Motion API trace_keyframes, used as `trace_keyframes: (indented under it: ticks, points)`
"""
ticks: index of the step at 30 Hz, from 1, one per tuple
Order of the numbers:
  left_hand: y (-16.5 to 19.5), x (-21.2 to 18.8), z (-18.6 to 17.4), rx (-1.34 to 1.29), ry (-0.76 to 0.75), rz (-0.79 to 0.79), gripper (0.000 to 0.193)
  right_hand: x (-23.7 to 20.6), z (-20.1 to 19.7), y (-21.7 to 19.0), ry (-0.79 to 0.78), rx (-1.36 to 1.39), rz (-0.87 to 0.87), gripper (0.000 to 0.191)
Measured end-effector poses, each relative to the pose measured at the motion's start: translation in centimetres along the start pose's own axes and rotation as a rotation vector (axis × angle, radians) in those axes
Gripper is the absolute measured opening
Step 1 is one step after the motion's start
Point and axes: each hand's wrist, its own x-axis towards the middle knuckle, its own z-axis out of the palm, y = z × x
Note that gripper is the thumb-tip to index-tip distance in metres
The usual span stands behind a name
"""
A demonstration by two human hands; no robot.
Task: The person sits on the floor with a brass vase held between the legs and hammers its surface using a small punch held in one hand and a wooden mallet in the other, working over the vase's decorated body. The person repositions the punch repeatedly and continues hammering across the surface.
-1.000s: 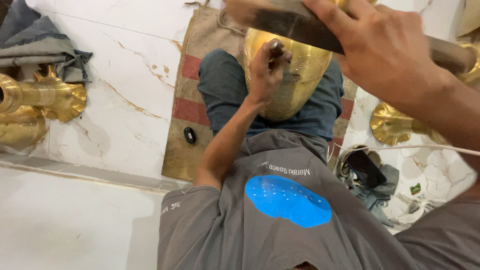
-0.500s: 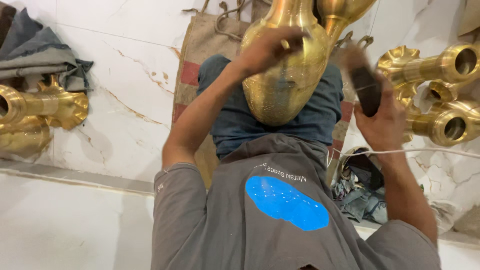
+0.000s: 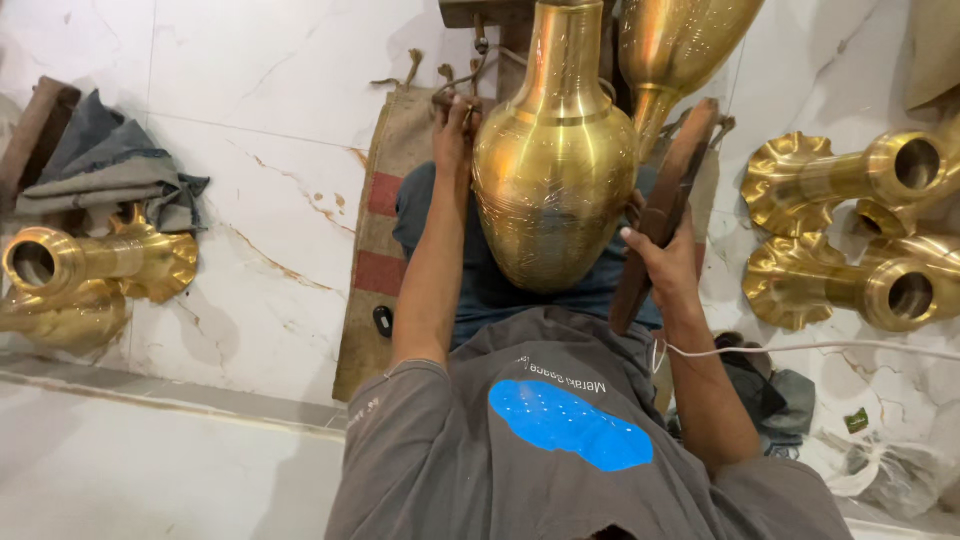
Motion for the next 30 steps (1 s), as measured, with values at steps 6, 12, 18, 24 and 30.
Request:
trace_keyframes:
  ticks: [6,12,18,24,30]
  points:
    - [1.1,-4.1,1.0,0.151,0.060,0.207,0.027,2.5,-1.4,0.6,-0.154,-0.215,-0.050,0.071]
    - [2.7,-8.2,5.6,0.376,0.182,0.315,0.034,4.6,-2.8,-1.5,-0.184,-0.428,-0.098,0.077]
    - [5.7,-11.0,11.1,0.923,-0.394,0.076,0.051,0.8,-2.2,-11.5,0.001,-0.994,-0.298,0.085]
    - [6.5,-11.2,14.1,1.026,-0.497,-0.009,0.051,0.0,2.1,-21.7,-0.332,-1.898,-0.021,0.087]
    - [5.6,-11.0,13.8,1.034,-0.523,-0.010,0.047,4.9,4.5,-27.3,-0.241,-1.713,-0.502,0.057]
